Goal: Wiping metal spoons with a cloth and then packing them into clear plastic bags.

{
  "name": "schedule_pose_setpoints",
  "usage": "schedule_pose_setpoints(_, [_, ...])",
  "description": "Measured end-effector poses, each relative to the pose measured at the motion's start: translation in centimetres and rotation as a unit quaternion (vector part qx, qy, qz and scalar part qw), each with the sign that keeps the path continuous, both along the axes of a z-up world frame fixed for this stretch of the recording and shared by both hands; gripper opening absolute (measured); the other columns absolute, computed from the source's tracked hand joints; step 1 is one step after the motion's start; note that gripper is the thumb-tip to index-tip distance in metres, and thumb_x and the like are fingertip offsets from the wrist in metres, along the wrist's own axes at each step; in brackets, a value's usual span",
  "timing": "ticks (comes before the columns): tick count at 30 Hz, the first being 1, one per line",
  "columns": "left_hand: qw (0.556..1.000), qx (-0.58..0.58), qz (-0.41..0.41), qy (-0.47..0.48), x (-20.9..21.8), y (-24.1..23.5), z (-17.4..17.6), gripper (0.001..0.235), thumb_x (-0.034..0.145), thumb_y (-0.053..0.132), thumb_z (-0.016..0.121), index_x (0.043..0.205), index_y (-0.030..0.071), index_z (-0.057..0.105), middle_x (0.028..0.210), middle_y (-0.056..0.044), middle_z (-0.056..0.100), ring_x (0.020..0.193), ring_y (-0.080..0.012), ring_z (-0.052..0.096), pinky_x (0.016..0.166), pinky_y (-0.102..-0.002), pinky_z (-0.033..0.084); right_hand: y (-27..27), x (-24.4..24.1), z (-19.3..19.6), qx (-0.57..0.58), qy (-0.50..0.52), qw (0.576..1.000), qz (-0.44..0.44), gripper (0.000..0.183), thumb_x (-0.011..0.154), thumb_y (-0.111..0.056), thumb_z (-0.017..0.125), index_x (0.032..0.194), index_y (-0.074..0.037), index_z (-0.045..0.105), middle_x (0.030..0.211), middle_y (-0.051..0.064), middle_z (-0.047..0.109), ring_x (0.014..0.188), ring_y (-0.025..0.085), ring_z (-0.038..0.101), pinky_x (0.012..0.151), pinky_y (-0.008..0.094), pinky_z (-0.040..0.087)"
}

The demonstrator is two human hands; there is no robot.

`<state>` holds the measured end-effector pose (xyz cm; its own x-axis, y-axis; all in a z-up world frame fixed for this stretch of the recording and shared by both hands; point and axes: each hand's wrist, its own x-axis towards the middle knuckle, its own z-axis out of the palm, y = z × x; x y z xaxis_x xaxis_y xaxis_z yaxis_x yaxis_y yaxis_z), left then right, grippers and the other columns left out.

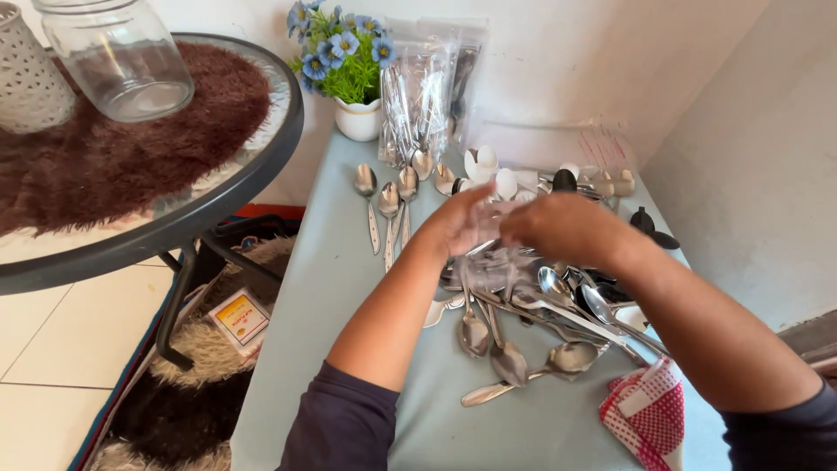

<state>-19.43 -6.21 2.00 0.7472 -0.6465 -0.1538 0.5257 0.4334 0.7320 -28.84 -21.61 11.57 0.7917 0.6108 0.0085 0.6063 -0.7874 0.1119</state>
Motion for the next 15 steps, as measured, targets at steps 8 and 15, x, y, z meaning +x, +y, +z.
schedule_pose_setpoints(8, [0.976, 0.156, 0.119, -0.093, 5.0, -4.8, -9.0, 0.049, 0.091, 0.01, 0.072, 0.137, 0.016, 0.058, 0.111, -0.016, 0.076, 0.088, -0.0252, 0.077, 0.077, -0.042, 0.066, 4.5, 1.1, 2.9, -0.072, 0.068, 0.993, -0.067, 0.017, 0.098, -0.027, 0.06, 0.108, -0.029, 0.074, 0.093, 0.005, 0.077, 0.091, 0.036, 0.076, 0.078, 0.053, 0.061])
schedule_pose_setpoints(15, [0.966, 0.138, 0.167, -0.139, 4.0, -6.5, -10.7, 0.043, 0.091, 0.004, 0.068, 0.133, 0.01, 0.06, 0.104, -0.024, 0.074, 0.083, -0.0288, 0.077, 0.073, -0.036, 0.067, 13.5, 11.3, -5.3, -0.009, -0.007, 0.999, 0.036, 0.025, 0.1, -0.015, 0.059, 0.109, -0.029, 0.078, 0.099, 0.001, 0.078, 0.091, 0.03, 0.076, 0.077, 0.049, 0.062])
